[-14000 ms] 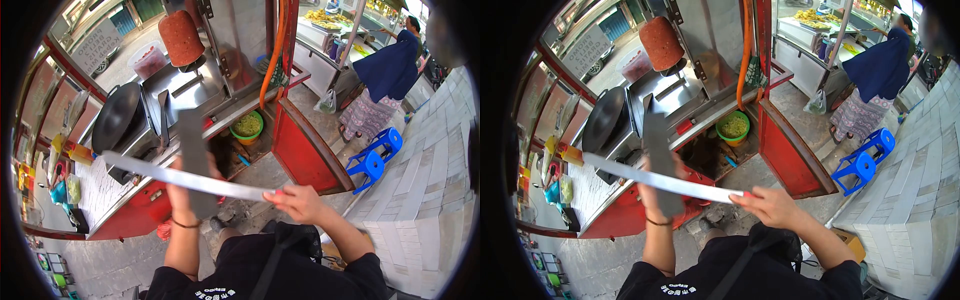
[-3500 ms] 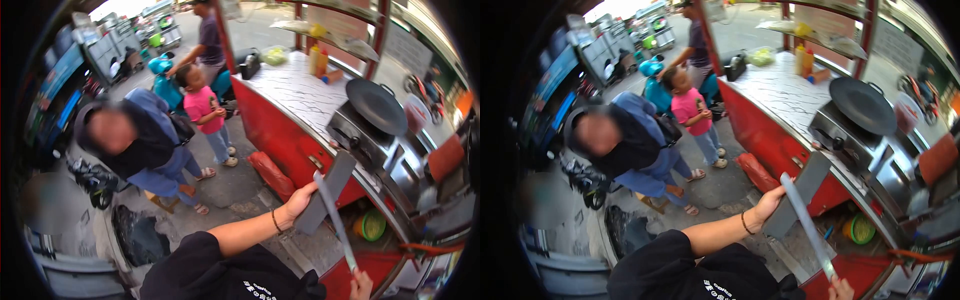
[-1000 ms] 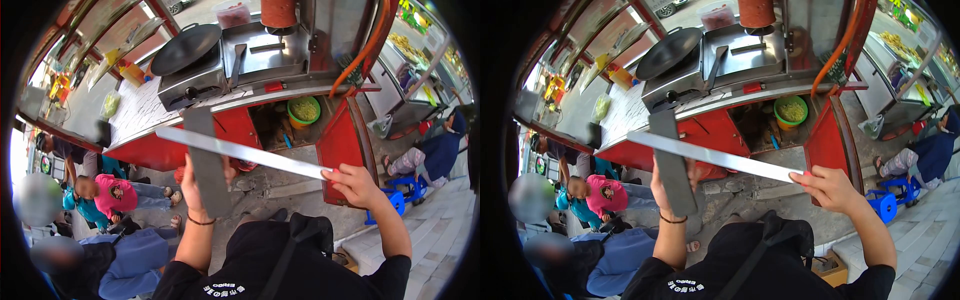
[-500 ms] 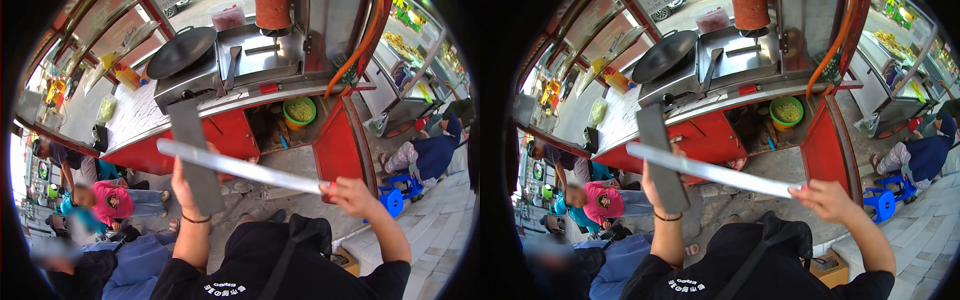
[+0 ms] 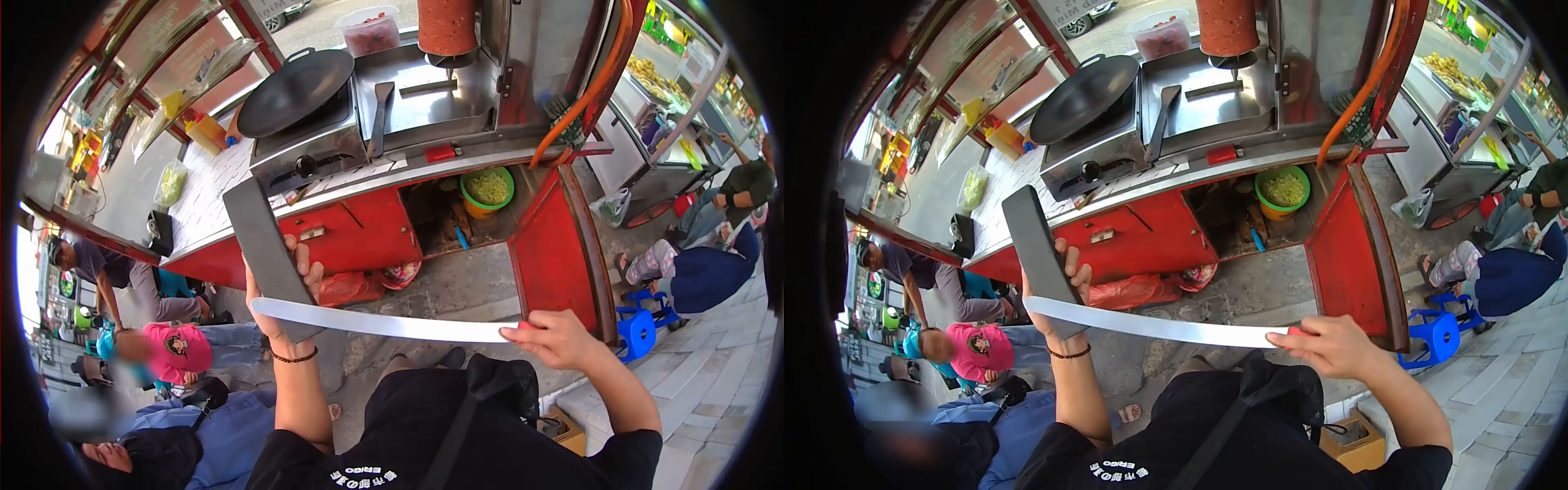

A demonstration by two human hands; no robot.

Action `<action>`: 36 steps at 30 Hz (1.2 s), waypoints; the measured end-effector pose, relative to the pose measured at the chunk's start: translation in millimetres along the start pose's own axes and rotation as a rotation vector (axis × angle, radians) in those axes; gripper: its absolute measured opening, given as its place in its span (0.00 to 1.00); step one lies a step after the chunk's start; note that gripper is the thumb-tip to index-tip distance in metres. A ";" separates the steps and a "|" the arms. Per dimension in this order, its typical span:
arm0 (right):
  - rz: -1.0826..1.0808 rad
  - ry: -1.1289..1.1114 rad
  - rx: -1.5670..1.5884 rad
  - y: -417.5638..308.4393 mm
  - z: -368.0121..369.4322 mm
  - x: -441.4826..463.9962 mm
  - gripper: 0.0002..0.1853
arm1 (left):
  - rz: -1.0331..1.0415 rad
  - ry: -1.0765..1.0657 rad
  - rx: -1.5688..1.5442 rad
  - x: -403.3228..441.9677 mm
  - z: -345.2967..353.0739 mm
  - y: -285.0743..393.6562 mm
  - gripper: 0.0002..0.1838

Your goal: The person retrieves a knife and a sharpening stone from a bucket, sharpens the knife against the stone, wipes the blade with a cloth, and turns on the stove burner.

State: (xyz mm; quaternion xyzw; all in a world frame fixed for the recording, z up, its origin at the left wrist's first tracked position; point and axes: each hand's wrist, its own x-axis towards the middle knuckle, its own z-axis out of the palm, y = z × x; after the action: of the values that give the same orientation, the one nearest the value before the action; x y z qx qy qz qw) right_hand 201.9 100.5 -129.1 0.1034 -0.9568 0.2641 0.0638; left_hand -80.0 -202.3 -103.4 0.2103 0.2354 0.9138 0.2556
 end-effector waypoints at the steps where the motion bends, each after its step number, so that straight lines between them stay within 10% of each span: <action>1: -0.005 -0.006 -0.044 -0.2 -3.2 1.5 0.23 | 0.009 0.035 0.002 -1.0 -2.3 0.6 0.26; 7: -0.006 0.199 0.037 1.1 5.0 53.5 0.24 | -0.375 0.123 0.155 -43.6 19.4 -64.1 0.28; 13: -0.002 0.019 0.040 -6.2 15.3 23.2 0.25 | 0.070 0.192 0.080 3.5 -0.4 15.5 0.30; 19: -0.054 0.292 0.059 -3.6 -3.2 77.7 0.25 | -0.426 0.220 0.186 -45.6 26.9 -83.5 0.29; 24: -0.016 0.109 0.100 -5.5 35.2 34.5 0.25 | 0.008 0.038 0.147 9.3 9.7 2.8 0.28; 30: -0.068 0.356 0.028 -4.0 3.1 78.7 0.26 | -0.413 0.307 0.236 -41.0 22.4 -88.8 0.26; 36: -0.063 0.195 0.030 -7.0 42.0 40.6 0.25 | -0.125 0.167 0.102 1.2 17.7 -21.9 0.30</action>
State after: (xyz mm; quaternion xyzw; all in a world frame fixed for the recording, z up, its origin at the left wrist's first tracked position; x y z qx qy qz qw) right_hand 161.3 66.2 -154.3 0.1083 -0.9383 0.2851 0.1632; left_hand -63.9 -179.3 -100.6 0.1313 0.3145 0.8973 0.2804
